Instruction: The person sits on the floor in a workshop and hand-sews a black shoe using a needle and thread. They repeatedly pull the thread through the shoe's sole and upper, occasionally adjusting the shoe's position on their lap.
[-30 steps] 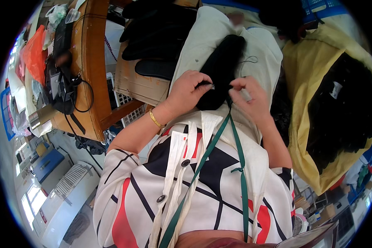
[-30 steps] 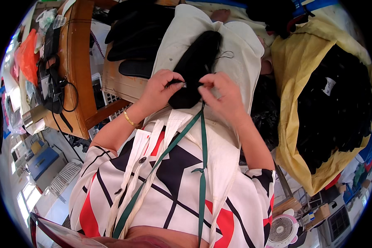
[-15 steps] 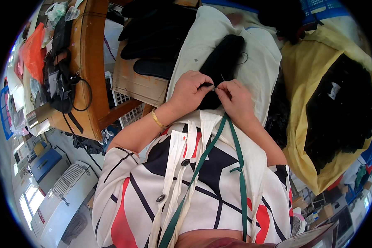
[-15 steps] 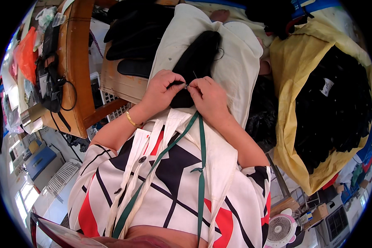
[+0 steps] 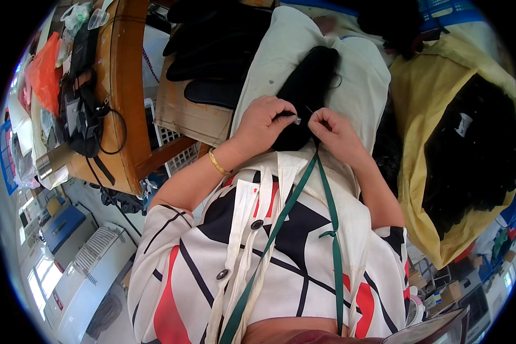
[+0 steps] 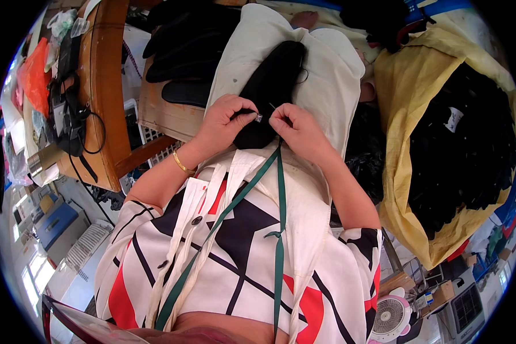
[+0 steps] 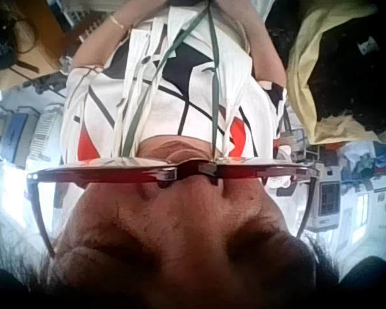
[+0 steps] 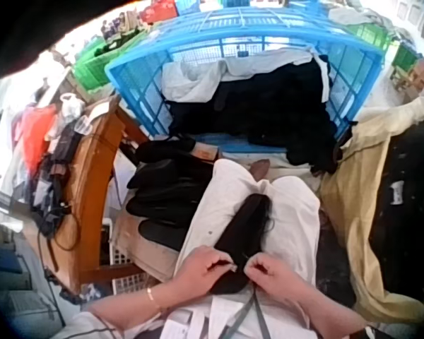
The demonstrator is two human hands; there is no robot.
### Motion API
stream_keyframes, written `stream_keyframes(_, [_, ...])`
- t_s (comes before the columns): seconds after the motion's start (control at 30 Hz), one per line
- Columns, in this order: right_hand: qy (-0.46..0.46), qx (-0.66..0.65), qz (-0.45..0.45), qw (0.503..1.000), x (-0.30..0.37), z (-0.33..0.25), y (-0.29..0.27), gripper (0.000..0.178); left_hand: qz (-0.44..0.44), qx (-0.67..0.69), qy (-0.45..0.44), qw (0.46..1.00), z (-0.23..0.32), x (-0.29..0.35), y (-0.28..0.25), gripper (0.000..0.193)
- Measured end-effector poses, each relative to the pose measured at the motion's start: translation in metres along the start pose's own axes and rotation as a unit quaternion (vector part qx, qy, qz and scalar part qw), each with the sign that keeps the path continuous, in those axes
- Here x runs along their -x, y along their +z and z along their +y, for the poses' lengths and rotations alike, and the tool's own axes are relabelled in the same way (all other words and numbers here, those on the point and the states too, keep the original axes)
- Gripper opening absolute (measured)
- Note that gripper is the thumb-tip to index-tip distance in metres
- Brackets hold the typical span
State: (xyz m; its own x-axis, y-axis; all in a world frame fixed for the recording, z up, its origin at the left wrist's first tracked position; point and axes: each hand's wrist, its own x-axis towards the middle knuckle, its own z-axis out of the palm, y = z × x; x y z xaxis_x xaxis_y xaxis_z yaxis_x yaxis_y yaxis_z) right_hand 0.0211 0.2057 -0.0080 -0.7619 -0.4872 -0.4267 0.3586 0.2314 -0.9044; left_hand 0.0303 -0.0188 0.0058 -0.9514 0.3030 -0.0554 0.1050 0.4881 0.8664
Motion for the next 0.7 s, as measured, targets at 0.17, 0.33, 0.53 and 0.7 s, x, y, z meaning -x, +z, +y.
stream_keyframes(0.17, [-0.099, 0.099, 0.106, 0.985, 0.003, -0.003, 0.015, 0.014, 0.014, 0.006, -0.009, 1.000, -0.002, 0.000, 0.002, 0.008])
stream_keyframes(0.33, [-0.145, 0.216, 0.142, 0.955, 0.002, -0.005, 0.023, 0.015, 0.024, -0.019, -0.004, 1.000, -0.001, 0.001, 0.005, 0.008])
stream_keyframes(0.53, [0.044, -0.157, 0.031, 0.986, 0.001, -0.003, 0.020, 0.012, 0.021, -0.046, 0.022, 0.998, 0.003, -0.001, 0.003, 0.009])
stream_keyframes(0.7, [0.108, -0.114, -0.085, 0.984, 0.013, -0.020, 0.004, 0.014, 0.030, 0.002, 0.009, 1.000, -0.011, -0.006, 0.003, 0.009])
